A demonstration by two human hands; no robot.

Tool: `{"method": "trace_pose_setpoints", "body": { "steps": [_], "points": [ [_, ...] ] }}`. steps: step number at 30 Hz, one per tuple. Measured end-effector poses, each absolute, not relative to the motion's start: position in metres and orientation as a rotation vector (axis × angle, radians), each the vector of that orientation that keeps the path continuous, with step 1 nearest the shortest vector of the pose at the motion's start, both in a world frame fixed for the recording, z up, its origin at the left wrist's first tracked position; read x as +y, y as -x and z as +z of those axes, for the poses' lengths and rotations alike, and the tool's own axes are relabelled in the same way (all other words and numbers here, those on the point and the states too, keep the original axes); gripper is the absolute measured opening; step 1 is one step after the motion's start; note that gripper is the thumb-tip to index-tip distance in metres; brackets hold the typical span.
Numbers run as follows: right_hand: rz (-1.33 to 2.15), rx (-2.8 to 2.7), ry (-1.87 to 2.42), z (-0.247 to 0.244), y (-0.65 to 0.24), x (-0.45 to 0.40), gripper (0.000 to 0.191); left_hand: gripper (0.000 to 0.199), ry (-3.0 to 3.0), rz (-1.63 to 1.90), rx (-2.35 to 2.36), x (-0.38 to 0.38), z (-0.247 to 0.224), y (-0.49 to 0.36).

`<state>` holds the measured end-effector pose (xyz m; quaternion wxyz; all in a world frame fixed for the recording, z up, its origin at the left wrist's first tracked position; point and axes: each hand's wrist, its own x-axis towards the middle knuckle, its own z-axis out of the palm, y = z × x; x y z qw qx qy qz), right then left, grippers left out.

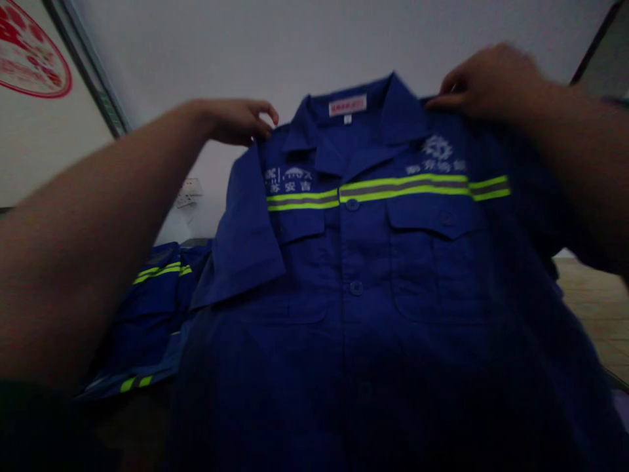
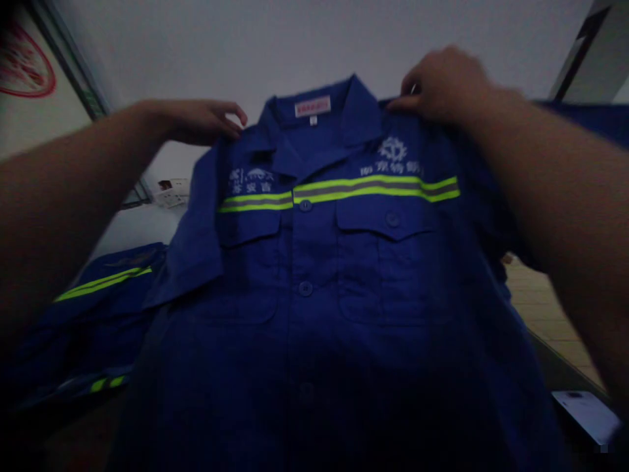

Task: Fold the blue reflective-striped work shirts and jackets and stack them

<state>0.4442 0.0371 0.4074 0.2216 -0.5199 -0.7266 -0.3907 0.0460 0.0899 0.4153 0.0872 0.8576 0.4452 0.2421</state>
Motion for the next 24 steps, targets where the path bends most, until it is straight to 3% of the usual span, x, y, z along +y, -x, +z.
{"method": "trace_pose_setpoints", "body": {
  "steps": [3, 5, 7, 12, 17, 21, 24],
  "points": [
    [-1.018, -2.028, 1.767, 0.321, -0.44, 0.126, 0.099, 0.036, -2.63, 0.523, 1.518, 0.159, 0.324, -0.068],
    [-0.856, -1.994, 1.887, 0.244, -0.428, 0.165, 0.079, 0.035, -2.783, 0.353, 1.698, 0.188, 0.26, -0.081],
    [-0.596, -1.93, 2.054, 0.169, -0.413, 0.186, 0.037, 0.03, -2.755, 0.295, 1.813, 0.206, 0.196, -0.094],
    [-0.36, -2.089, 2.062, 0.044, -0.393, 0.177, 0.043, 0.036, -2.901, 0.249, 1.646, 0.182, 0.064, -0.104],
    [-0.13, -2.244, 1.732, -0.011, -0.415, 0.087, 0.052, 0.038, -2.82, 0.267, 1.205, 0.062, 0.008, -0.07],
    [0.062, -2.281, 1.65, -0.04, -0.428, -0.004, 0.058, 0.044, -2.735, 0.247, 1.224, -0.011, -0.008, -0.031],
    [0.089, -2.327, 1.74, -0.048, -0.426, -0.038, 0.059, 0.047, -2.717, 0.173, 1.292, -0.024, -0.019, -0.013]
  ]
}}
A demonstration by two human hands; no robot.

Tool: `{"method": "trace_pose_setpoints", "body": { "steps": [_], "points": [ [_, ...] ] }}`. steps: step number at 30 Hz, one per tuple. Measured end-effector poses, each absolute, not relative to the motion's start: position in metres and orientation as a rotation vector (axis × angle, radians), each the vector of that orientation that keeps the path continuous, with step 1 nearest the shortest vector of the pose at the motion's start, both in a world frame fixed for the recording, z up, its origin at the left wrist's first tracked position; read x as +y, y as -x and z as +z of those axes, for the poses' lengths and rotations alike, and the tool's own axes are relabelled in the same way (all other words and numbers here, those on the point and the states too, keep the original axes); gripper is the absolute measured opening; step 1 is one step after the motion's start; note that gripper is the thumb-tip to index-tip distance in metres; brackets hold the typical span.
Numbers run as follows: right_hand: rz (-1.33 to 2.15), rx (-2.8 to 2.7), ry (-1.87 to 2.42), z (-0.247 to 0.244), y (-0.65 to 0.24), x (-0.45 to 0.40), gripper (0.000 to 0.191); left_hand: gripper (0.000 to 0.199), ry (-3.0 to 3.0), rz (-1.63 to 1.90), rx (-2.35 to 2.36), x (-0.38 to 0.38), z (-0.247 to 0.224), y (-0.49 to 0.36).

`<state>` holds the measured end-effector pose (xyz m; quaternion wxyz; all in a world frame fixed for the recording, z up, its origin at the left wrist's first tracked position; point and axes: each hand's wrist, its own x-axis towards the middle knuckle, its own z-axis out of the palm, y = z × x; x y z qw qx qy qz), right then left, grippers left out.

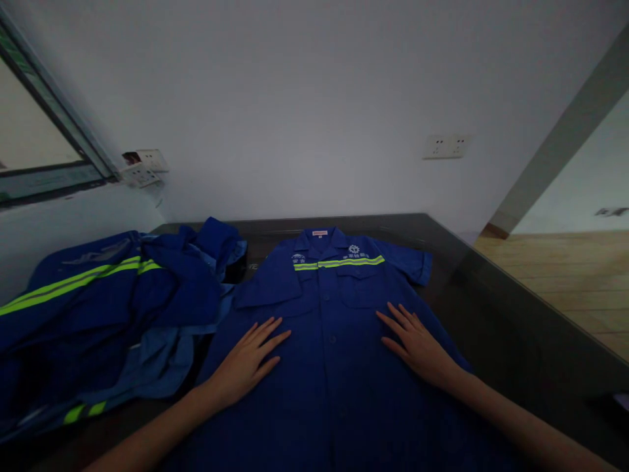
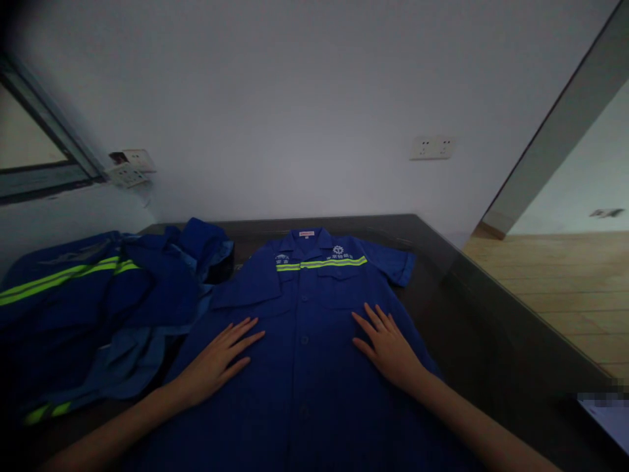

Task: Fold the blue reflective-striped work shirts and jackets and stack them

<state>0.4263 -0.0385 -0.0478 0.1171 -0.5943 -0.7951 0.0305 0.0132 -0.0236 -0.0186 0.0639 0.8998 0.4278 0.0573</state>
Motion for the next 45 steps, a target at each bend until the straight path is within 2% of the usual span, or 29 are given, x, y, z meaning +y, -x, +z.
{"method": "trace_pose_setpoints", "body": {
  "steps": [8, 26, 31, 34, 37, 45],
  "points": [
    [0.029, -2.321, 1.832, -0.04, -0.414, -0.038, 0.055, 0.049, -2.759, 0.134, 1.282, -0.004, -0.031, -0.008],
    [0.034, -2.338, 1.775, -0.047, -0.429, -0.082, 0.056, 0.048, -2.625, 0.256, 1.322, -0.051, -0.023, -0.018],
    [0.0, -2.322, 1.761, -0.052, -0.431, -0.082, 0.055, 0.042, -2.458, 0.647, 1.724, 0.012, -0.017, 0.018],
    [-0.017, -2.326, 1.759, -0.053, -0.431, -0.081, 0.056, 0.044, -2.338, 0.584, 2.042, 0.065, -0.03, 0.055],
    [-0.022, -2.333, 1.748, -0.055, -0.433, -0.08, 0.056, 0.047, -2.285, 0.491, 2.105, 0.099, -0.047, 0.083],
    [-0.007, -2.341, 1.727, -0.055, -0.435, -0.08, 0.055, 0.038, -2.259, 0.478, 2.148, 0.122, -0.047, 0.106]
  ]
}}
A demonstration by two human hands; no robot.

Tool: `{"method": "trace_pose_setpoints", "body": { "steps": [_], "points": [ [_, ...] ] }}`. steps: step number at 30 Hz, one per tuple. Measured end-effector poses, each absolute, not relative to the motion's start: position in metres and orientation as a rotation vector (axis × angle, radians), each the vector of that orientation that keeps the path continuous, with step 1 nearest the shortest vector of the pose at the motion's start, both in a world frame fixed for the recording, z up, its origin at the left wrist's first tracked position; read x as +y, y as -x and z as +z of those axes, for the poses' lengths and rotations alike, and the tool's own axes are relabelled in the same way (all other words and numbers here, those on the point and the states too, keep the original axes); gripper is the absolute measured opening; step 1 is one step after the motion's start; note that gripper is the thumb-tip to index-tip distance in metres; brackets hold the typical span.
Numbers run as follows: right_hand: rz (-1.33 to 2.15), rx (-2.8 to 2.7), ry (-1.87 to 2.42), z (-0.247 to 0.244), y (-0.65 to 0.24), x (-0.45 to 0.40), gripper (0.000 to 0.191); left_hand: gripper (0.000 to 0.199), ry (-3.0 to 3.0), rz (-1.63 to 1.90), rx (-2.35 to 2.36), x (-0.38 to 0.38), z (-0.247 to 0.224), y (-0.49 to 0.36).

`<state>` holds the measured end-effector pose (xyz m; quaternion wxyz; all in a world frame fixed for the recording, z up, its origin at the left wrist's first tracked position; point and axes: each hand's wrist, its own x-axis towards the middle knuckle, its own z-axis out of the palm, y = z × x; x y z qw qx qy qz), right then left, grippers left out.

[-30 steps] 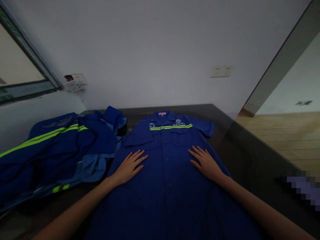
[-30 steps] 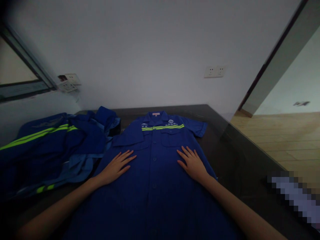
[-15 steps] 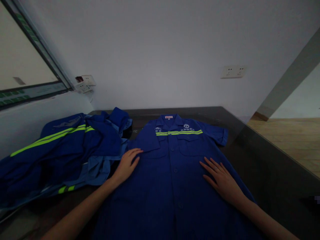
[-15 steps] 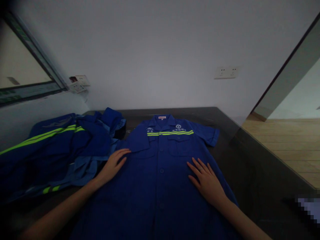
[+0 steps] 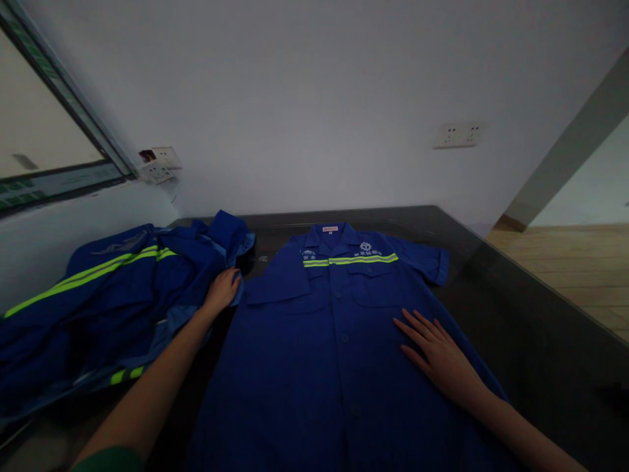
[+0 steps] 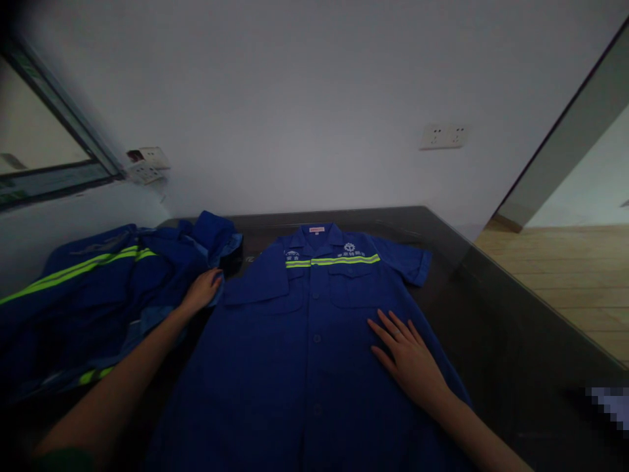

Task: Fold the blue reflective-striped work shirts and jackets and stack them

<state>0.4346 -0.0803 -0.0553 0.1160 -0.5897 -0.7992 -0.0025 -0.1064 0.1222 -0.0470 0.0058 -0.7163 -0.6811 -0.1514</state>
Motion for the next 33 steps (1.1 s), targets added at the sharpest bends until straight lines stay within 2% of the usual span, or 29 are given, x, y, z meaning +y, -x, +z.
{"method": "trace_pose_setpoints", "body": {
  "steps": [5, 9, 11, 14, 20, 26, 29, 33],
  "points": [
    [-0.028, -2.324, 1.725, -0.059, -0.435, -0.08, 0.055, 0.034, 2.218, -0.56, -2.09, 0.109, -0.023, 0.08],
    [-0.041, -2.322, 1.712, -0.061, -0.436, -0.079, 0.055, 0.034, 2.676, -0.764, -1.63, 0.049, -0.007, 0.003],
    [-0.039, -2.32, 1.707, -0.06, -0.436, -0.079, 0.055, 0.036, 3.033, -0.638, -1.375, 0.021, -0.008, -0.035],
    [-0.031, -2.319, 1.708, -0.058, -0.435, -0.08, 0.054, 0.041, 3.142, -0.461, -1.343, 0.007, -0.018, -0.062],
    [-0.037, -2.338, 1.718, -0.057, -0.435, -0.08, 0.053, 0.046, 2.806, -0.152, -1.672, 0.066, -0.023, -0.027],
    [-0.032, -2.331, 1.715, -0.057, -0.436, -0.079, 0.053, 0.055, 2.208, -0.328, -1.887, 0.126, -0.016, 0.046],
    [-0.023, -2.325, 1.719, -0.058, -0.435, -0.081, 0.054, 0.056, 2.084, -0.22, -2.035, 0.137, -0.021, 0.067],
    [-0.005, -2.32, 1.707, -0.055, -0.435, -0.081, 0.052, 0.049, 2.073, -0.306, -1.846, 0.139, -0.025, 0.048]
  ]
}}
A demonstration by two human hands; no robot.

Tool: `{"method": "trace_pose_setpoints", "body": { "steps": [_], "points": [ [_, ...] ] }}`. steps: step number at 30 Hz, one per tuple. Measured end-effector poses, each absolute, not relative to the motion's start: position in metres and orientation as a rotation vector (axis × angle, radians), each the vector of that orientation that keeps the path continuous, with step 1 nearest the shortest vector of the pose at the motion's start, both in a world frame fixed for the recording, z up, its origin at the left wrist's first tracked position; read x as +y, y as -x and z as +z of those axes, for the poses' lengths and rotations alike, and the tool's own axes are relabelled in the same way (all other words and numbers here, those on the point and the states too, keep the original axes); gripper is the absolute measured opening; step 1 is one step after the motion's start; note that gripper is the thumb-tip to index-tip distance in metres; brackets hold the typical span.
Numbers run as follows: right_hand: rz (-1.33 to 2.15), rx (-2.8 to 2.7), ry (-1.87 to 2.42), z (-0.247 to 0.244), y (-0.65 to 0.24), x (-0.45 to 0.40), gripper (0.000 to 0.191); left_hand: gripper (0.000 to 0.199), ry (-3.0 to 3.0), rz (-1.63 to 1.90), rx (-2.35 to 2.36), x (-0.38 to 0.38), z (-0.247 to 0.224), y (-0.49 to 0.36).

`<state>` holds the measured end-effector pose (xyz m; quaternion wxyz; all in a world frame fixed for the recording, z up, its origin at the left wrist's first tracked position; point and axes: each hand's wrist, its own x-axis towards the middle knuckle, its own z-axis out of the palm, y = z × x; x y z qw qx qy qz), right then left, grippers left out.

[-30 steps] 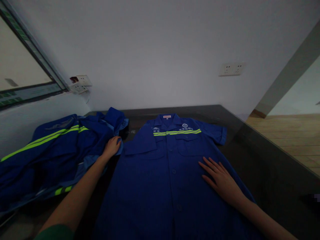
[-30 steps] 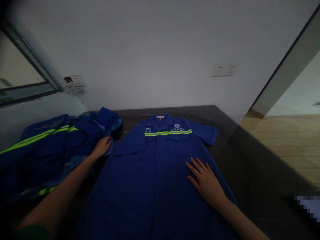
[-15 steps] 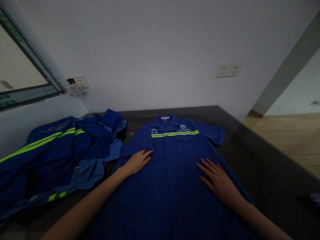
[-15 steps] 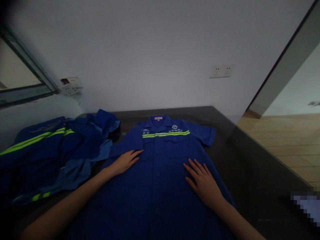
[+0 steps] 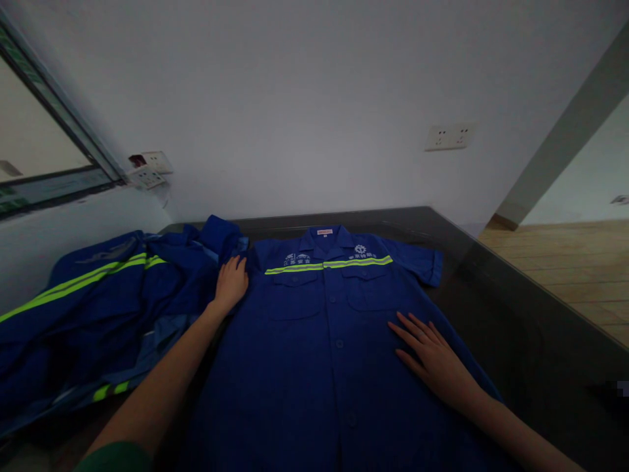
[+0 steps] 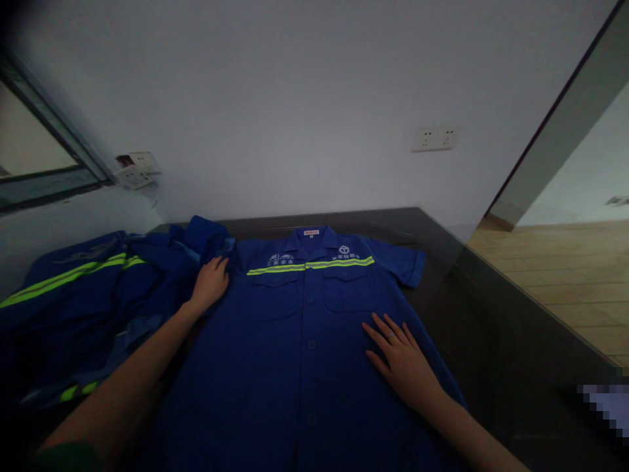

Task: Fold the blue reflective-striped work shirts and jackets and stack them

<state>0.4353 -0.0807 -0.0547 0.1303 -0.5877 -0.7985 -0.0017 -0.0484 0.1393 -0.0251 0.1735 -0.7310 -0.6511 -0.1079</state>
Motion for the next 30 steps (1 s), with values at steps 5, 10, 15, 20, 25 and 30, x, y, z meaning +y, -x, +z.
{"method": "trace_pose_setpoints", "body": {
  "steps": [5, 10, 15, 20, 25, 30],
  "points": [
    [-0.001, -2.256, 1.586, -0.025, -0.449, -0.015, 0.046, 0.046, 2.36, -0.399, -1.671, 0.162, -0.026, 0.009],
    [-0.053, -2.141, 1.789, -0.013, -0.483, 0.103, 0.049, 0.051, 2.405, -0.19, -2.082, 0.191, -0.042, 0.007],
    [0.011, -2.093, 2.032, -0.041, -0.52, 0.147, 0.053, 0.055, 2.359, -0.145, -2.198, 0.194, -0.05, 0.007],
    [0.081, -1.954, 2.313, -0.058, -0.546, 0.136, 0.066, 0.058, 2.29, -0.18, -2.282, 0.192, -0.047, -0.005],
    [0.113, -1.859, 2.385, -0.057, -0.553, 0.132, 0.067, 0.07, 2.218, -0.235, -2.444, 0.195, -0.043, -0.001],
    [0.093, -1.825, 2.383, -0.061, -0.556, 0.128, 0.07, 0.063, 2.115, -0.174, -2.526, 0.194, -0.039, 0.036]
  ]
}}
